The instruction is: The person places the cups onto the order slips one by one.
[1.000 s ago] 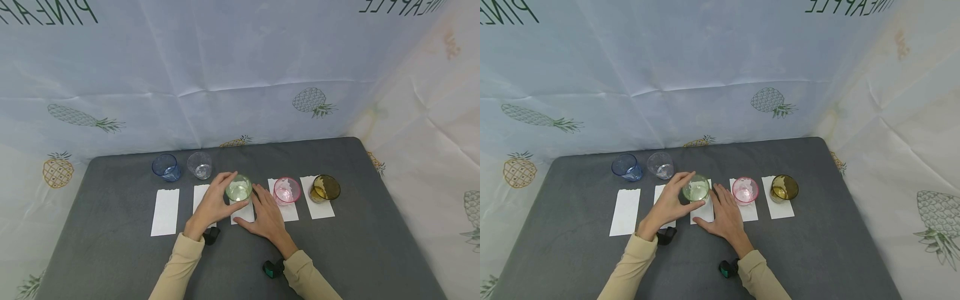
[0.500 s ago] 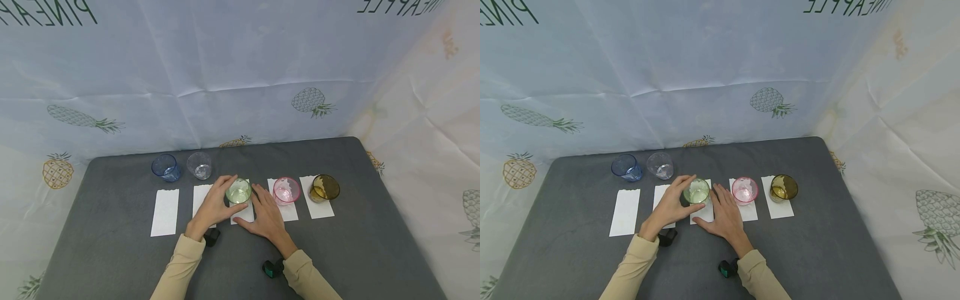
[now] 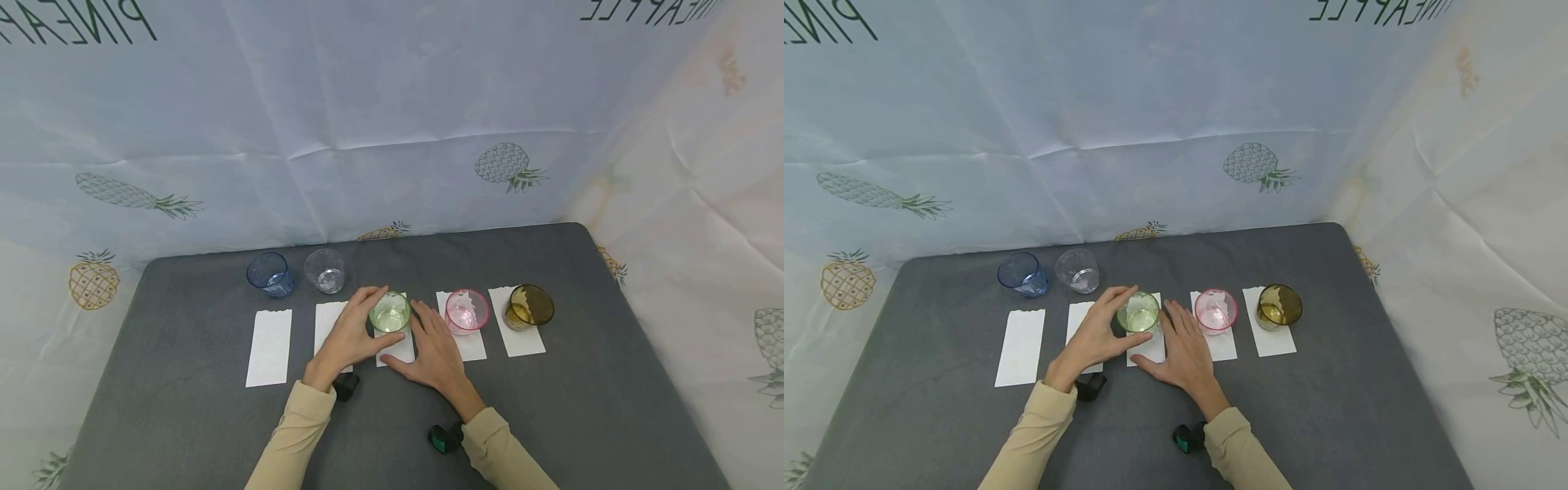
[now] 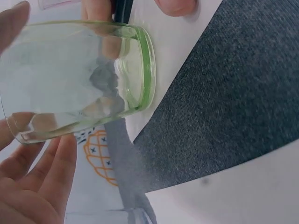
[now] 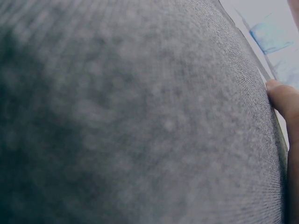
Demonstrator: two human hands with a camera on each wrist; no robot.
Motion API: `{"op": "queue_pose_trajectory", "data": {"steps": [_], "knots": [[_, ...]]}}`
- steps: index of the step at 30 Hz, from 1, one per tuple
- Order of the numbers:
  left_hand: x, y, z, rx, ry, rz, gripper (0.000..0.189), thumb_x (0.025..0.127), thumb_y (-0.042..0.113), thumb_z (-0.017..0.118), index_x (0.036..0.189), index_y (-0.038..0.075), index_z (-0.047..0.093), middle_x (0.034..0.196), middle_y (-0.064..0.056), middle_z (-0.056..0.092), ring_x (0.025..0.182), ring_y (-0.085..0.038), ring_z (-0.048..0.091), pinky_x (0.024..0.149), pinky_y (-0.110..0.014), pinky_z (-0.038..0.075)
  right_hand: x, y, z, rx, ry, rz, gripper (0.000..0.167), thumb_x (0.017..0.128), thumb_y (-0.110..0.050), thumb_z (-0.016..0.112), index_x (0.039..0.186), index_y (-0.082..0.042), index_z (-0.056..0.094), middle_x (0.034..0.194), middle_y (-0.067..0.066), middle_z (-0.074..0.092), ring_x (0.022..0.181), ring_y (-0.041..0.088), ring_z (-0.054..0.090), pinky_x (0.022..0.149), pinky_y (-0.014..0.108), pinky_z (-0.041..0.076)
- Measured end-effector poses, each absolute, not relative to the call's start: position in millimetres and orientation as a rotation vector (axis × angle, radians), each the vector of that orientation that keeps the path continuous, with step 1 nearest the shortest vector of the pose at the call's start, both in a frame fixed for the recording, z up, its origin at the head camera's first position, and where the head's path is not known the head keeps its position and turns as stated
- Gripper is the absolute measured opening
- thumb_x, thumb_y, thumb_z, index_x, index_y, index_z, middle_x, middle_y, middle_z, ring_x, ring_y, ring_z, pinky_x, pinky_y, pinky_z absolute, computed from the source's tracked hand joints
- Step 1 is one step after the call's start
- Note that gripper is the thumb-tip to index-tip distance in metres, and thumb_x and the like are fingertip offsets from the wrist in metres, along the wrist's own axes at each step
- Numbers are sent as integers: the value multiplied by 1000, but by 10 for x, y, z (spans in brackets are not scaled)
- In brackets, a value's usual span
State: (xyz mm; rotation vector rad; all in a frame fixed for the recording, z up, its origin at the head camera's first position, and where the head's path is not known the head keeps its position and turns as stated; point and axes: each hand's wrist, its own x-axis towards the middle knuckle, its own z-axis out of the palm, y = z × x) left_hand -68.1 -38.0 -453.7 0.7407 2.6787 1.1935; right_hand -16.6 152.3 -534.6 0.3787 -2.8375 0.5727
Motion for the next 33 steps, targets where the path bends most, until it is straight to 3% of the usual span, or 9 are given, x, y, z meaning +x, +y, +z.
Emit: {"op": "queue_pose_trajectory", "data": {"steps": [13, 20, 33], "knots": [[-696, -389, -4608, 727, 2683, 1238, 80, 82, 41, 85, 148, 6, 54, 141, -11, 59, 135, -32, 56, 112, -53, 47, -161, 1519, -5348, 389, -2809, 582, 100, 75, -69, 77, 148, -5, 53, 154, 17, 50, 147, 33, 46, 122, 50, 38], [-668, -366, -4659, 689, 2684, 1317, 80, 81, 37, 86, 147, 5, 55, 137, -12, 61, 131, -32, 59, 112, -53, 48, -164, 1528, -5371, 425, -2770, 545, 99, 79, -75, 70, 146, -3, 54, 153, 17, 51, 145, 33, 47, 120, 50, 40], [-642, -336, -4716, 651, 2665, 1403, 80, 80, 34, 86, 148, 7, 54, 136, -12, 61, 130, -33, 59, 111, -55, 47, -156, 1528, -5363, 397, -2798, 550, 98, 76, -67, 78, 147, -4, 54, 154, 17, 51, 147, 33, 47, 122, 49, 39]]}}
